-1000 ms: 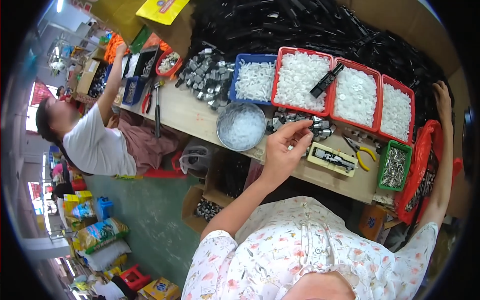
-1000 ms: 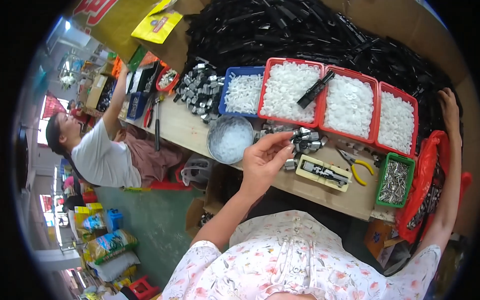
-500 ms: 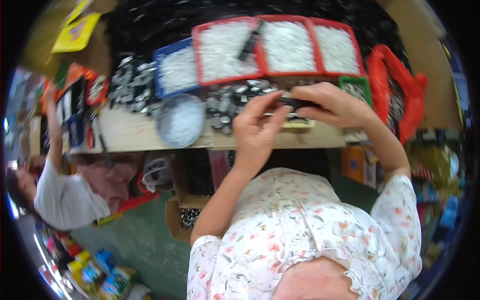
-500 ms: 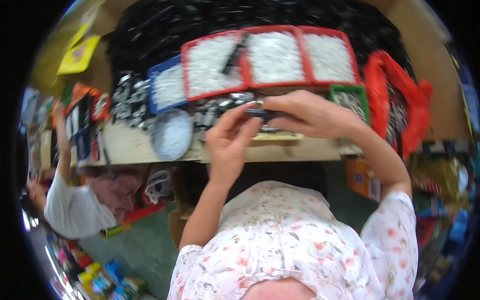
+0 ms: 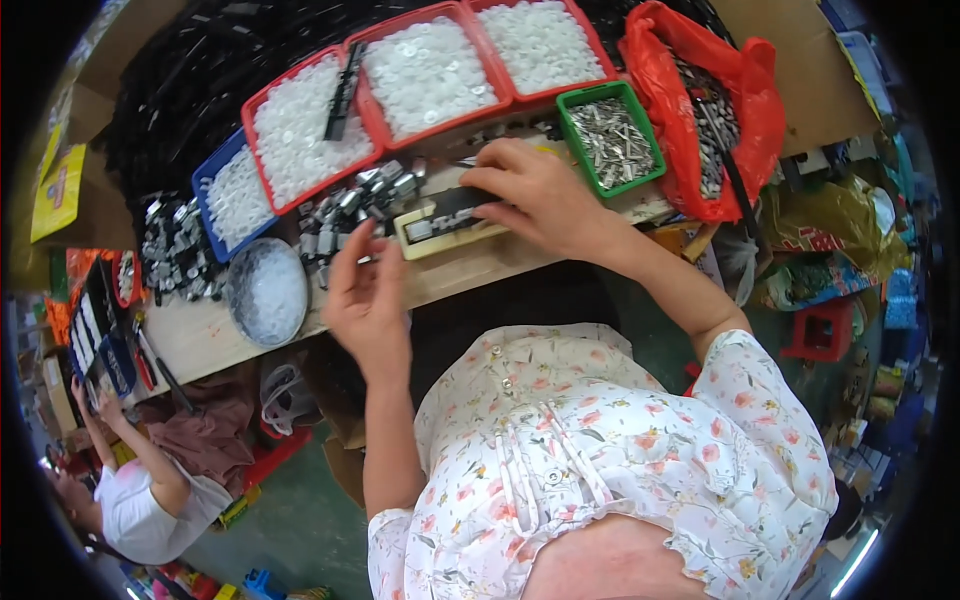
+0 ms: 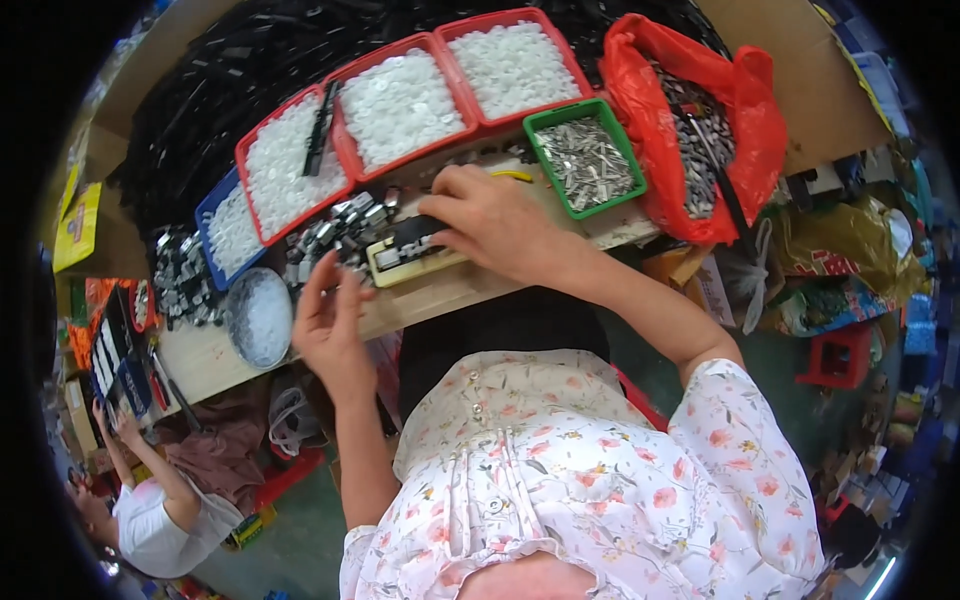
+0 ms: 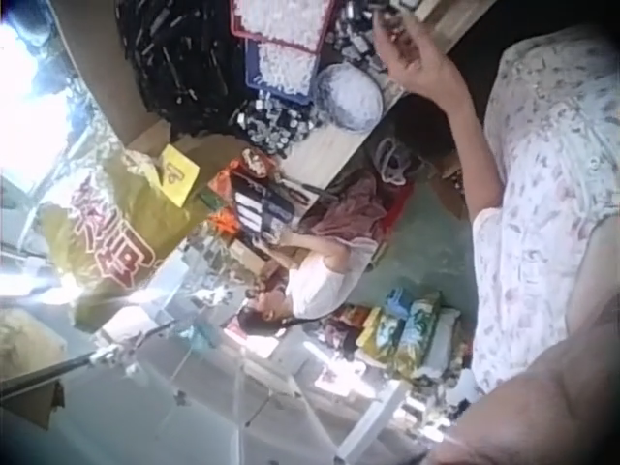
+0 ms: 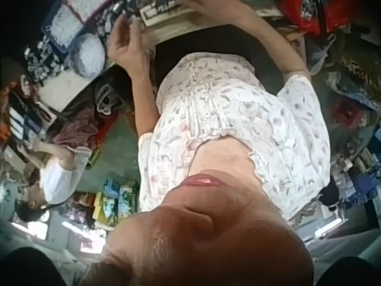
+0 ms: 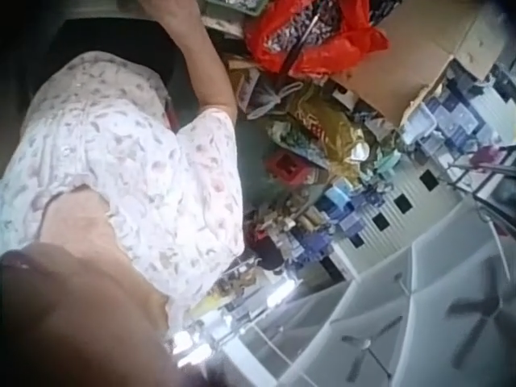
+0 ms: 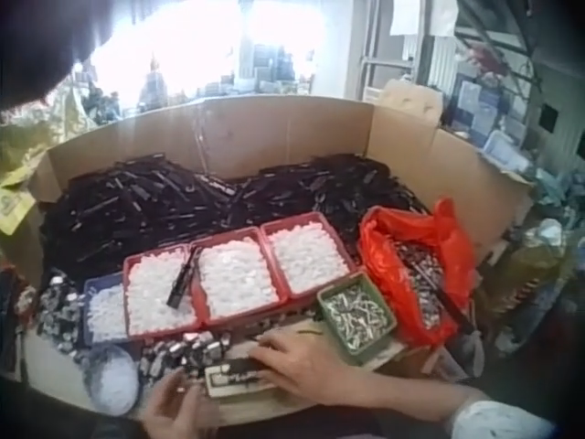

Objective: Assembling small electrical or plastic components by hand and using pliers at a factory workstation.

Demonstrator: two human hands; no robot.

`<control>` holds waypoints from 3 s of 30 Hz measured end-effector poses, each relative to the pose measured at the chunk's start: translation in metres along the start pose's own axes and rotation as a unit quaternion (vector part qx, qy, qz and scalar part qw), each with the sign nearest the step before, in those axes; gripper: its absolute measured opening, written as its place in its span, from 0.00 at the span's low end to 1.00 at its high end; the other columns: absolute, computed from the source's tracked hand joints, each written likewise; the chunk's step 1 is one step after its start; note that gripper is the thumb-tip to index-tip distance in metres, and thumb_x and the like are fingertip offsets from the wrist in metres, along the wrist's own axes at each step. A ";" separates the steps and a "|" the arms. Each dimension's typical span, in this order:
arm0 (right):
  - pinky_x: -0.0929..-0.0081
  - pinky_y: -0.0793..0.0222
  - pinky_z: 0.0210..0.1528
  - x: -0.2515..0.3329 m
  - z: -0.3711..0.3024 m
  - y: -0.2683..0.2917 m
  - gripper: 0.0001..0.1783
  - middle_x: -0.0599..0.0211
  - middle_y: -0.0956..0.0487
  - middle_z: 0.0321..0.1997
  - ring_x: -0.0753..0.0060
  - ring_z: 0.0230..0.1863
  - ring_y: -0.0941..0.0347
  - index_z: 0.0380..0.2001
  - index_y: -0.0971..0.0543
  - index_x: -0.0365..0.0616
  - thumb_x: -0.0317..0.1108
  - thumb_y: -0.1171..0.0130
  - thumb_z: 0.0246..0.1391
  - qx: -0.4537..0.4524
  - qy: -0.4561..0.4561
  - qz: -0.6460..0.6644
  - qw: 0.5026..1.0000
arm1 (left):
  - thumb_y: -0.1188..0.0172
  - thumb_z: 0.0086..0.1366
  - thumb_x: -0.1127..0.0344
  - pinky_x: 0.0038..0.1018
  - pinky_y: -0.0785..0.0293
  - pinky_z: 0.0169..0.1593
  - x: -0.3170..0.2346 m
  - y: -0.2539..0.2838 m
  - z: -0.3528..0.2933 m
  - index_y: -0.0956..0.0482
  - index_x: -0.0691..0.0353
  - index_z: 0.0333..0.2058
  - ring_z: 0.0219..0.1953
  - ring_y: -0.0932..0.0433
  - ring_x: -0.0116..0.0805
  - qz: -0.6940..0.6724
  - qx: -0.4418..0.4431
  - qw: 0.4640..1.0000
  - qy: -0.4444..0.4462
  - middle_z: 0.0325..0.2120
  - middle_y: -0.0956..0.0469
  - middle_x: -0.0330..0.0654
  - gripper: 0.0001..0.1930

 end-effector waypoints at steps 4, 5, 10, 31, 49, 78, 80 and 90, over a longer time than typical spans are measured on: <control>0.61 0.31 0.45 -0.004 -0.002 -0.009 0.19 0.58 0.28 0.41 0.53 0.44 0.29 0.45 0.24 0.41 0.33 0.34 0.49 0.007 0.004 0.002 1.000 | 0.37 0.63 0.75 0.20 0.30 0.41 -0.009 0.033 -0.002 0.20 0.65 0.51 0.38 0.25 0.23 0.129 -0.050 0.985 -0.098 0.38 0.21 0.38 0.16; 0.61 0.31 0.45 0.001 0.001 -0.015 0.19 0.58 0.28 0.41 0.53 0.45 0.29 0.45 0.24 0.41 0.33 0.34 0.49 0.015 0.006 0.001 1.000 | 0.37 0.63 0.75 0.20 0.30 0.41 -0.010 0.036 -0.001 0.20 0.65 0.51 0.38 0.25 0.23 0.136 -0.051 0.985 -0.097 0.38 0.21 0.38 0.16; 0.60 0.31 0.45 0.002 0.007 -0.027 0.19 0.57 0.29 0.40 0.52 0.44 0.29 0.43 0.24 0.41 0.33 0.33 0.47 0.026 0.002 0.000 1.000 | 0.35 0.62 0.74 0.24 0.31 0.44 -0.020 0.036 -0.001 0.20 0.67 0.48 0.39 0.24 0.29 0.235 -0.038 0.960 -0.145 0.37 0.21 0.41 0.15; 0.60 0.32 0.43 -0.004 0.002 -0.040 0.19 0.60 0.28 0.39 0.53 0.44 0.31 0.45 0.22 0.42 0.31 0.33 0.47 0.048 -0.019 -0.034 0.998 | 0.35 0.58 0.77 0.41 0.27 0.53 -0.024 -0.047 -0.007 0.19 0.69 0.42 0.51 0.24 0.52 0.316 0.132 0.867 -0.361 0.44 0.22 0.49 0.12; 0.59 0.29 0.40 -0.200 -0.197 0.188 0.12 0.52 0.23 0.35 0.47 0.38 0.24 0.39 0.25 0.39 0.32 0.37 0.54 -0.132 -0.282 -0.385 0.869 | 0.36 0.58 0.74 0.37 0.21 0.47 -0.001 -0.082 -0.015 0.19 0.72 0.41 0.46 0.20 0.50 0.445 0.186 0.729 -0.485 0.41 0.20 0.53 0.12; 0.50 0.34 0.32 0.040 -0.055 0.092 0.10 0.42 0.25 0.28 0.37 0.33 0.27 0.45 0.30 0.39 0.32 0.49 0.65 -0.110 -0.229 0.086 0.963 | 0.41 0.56 0.75 0.31 0.21 0.39 0.003 -0.079 -0.014 0.21 0.73 0.38 0.44 0.20 0.46 0.451 0.173 0.719 -0.500 0.41 0.22 0.52 0.11; 0.48 0.35 0.32 0.008 -0.067 0.048 0.10 0.41 0.25 0.28 0.35 0.33 0.27 0.45 0.31 0.40 0.33 0.49 0.65 0.014 -0.259 0.015 0.966 | 0.41 0.56 0.75 0.31 0.21 0.39 0.002 -0.081 -0.013 0.21 0.74 0.38 0.44 0.21 0.46 0.451 0.185 0.719 -0.496 0.41 0.22 0.52 0.11; 0.42 0.39 0.33 -0.012 -0.075 0.013 0.09 0.43 0.26 0.26 0.33 0.34 0.29 0.42 0.32 0.43 0.36 0.50 0.66 0.143 -0.267 -0.048 0.952 | 0.37 0.58 0.74 0.38 0.24 0.51 -0.006 -0.080 -0.023 0.21 0.73 0.42 0.48 0.23 0.50 0.466 0.153 0.736 -0.467 0.44 0.24 0.52 0.13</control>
Point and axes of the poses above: each hand's wrist, its own z-axis towards the middle knuckle, its own y-axis out of the back of the hand, x = y × z, the point moved 8 cm from there along z, towards the middle knuckle
